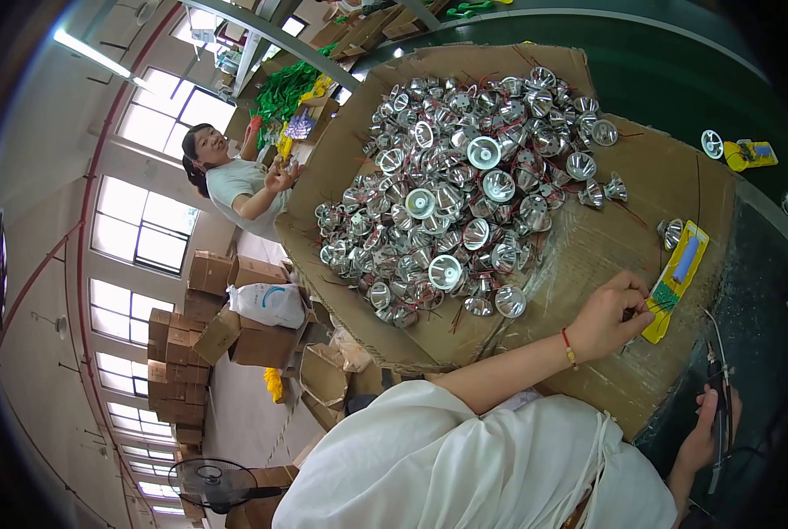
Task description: Soldering electrical wires onto small circuit boards for LED light assembly.
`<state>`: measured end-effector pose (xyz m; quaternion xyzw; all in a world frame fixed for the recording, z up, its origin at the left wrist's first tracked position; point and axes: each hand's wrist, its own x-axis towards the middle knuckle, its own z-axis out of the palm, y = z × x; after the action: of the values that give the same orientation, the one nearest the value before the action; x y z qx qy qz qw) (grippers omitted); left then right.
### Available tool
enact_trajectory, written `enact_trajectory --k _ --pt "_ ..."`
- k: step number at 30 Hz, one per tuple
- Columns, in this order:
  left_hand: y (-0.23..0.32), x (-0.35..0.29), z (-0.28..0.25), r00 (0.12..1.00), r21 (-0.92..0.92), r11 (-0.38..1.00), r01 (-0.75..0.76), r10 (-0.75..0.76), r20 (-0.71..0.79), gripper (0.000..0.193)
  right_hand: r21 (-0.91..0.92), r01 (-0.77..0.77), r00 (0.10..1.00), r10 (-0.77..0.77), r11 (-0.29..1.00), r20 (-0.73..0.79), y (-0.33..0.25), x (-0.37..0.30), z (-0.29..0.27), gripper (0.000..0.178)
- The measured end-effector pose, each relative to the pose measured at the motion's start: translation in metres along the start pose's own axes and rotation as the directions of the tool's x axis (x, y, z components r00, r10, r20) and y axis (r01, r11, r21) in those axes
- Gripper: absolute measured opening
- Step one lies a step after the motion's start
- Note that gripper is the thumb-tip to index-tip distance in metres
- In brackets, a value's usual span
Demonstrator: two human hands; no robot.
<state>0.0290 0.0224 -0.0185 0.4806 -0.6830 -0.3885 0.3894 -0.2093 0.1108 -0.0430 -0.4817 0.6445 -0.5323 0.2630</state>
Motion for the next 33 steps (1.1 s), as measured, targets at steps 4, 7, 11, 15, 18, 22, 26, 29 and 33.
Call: enact_trajectory --k 4,7,11,15,18,22,26,29,33 --pt "0.001 -0.001 0.0 0.998 -0.009 0.999 -0.033 0.032 -0.048 0.011 -0.018 -0.047 0.998 0.047 0.999 -0.03 0.0 0.0 0.0 0.023" --pt "0.002 -0.001 0.0 0.998 0.006 1.0 -0.028 0.029 -0.049 0.011 0.02 0.005 1.0 -0.006 1.0 0.013 -0.001 -0.001 -0.001 0.023" --pt "0.003 -0.001 0.0 0.999 0.009 1.0 -0.01 0.011 -0.048 0.013 0.029 -0.01 1.0 0.01 1.0 0.012 -0.003 -0.002 -0.001 0.023" --pt "0.002 -0.001 0.002 0.999 -0.016 0.999 0.043 -0.043 0.001 0.011 0.057 -0.01 1.0 0.009 0.998 0.015 -0.004 -0.002 -0.002 0.022" --pt "0.002 -0.002 0.003 0.999 -0.017 0.999 0.052 -0.052 -0.007 0.012 0.067 -0.009 1.0 0.008 0.998 0.021 -0.005 -0.002 -0.002 0.022" --pt "0.003 -0.002 0.002 0.998 0.004 1.0 -0.005 0.005 -0.058 0.012 0.05 0.001 0.999 -0.003 0.999 0.038 -0.009 -0.001 -0.002 0.023" --pt "0.001 -0.002 0.002 0.998 0.03 0.999 -0.028 0.029 -0.056 0.012 0.084 -0.022 1.0 0.021 0.996 0.017 -0.008 0.001 -0.001 0.023" --pt "-0.001 -0.003 0.005 0.997 0.02 0.999 -0.028 0.029 -0.068 0.012 0.083 0.014 0.997 -0.007 0.996 -0.081 0.006 0.007 -0.009 0.024" --pt "-0.002 -0.003 0.005 0.998 0.023 0.999 -0.042 0.044 -0.053 0.012 -0.264 0.056 0.907 -0.16 0.963 -0.389 0.019 0.039 -0.049 0.032"
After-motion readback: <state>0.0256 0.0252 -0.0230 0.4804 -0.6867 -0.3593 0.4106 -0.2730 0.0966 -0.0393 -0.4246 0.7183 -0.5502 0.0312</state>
